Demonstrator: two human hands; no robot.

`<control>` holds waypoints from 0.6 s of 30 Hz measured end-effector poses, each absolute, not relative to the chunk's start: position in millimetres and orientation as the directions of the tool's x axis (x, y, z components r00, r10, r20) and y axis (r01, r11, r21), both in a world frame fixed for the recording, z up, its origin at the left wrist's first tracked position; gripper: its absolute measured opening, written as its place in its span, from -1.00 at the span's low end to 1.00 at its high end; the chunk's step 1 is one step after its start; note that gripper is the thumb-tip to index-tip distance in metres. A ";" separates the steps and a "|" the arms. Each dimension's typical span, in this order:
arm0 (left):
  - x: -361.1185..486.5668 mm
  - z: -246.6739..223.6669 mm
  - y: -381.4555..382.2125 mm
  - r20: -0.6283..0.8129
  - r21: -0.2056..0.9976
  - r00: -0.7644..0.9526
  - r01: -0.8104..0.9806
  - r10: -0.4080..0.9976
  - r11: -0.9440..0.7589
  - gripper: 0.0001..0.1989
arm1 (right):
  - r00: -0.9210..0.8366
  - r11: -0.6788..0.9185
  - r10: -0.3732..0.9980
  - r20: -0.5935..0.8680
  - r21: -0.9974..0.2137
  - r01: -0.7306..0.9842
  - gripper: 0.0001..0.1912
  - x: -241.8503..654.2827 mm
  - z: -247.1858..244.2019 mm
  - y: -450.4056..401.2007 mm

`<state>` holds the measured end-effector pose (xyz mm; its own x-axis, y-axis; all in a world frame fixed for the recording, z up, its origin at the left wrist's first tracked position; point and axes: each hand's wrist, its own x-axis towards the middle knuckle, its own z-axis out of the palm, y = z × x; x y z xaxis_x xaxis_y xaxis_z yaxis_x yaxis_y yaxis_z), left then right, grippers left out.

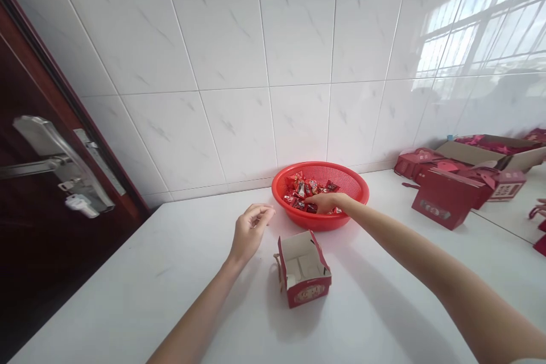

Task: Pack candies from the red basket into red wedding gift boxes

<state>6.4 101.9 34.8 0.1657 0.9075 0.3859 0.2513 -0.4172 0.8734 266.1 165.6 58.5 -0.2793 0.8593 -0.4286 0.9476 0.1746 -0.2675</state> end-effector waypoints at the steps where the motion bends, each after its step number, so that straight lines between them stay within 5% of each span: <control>1: 6.5 25.9 108.4 0.334 0.902 0.159 0.230 0.929 -0.364 -0.70 | -0.301 0.191 0.857 -0.418 -0.285 0.939 -0.10 266.1 58.5 164.6; 5: 14.1 -14.4 119.0 0.213 0.947 0.179 0.205 0.961 -0.248 -0.70 | -0.365 0.243 0.849 -0.381 -0.331 0.912 -0.40 261.9 58.2 160.8; 18: 22.9 -51.9 116.4 0.080 0.977 0.360 0.156 0.930 -0.144 -0.84 | -0.299 0.275 0.871 -0.390 -0.118 0.954 -0.61 243.3 49.1 160.5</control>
<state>22.9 116.4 -51.9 0.3600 0.9295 0.0795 0.1557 -0.1439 0.9773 243.3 160.5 49.1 -0.2992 0.8711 -0.3896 0.9542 0.2748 -0.1183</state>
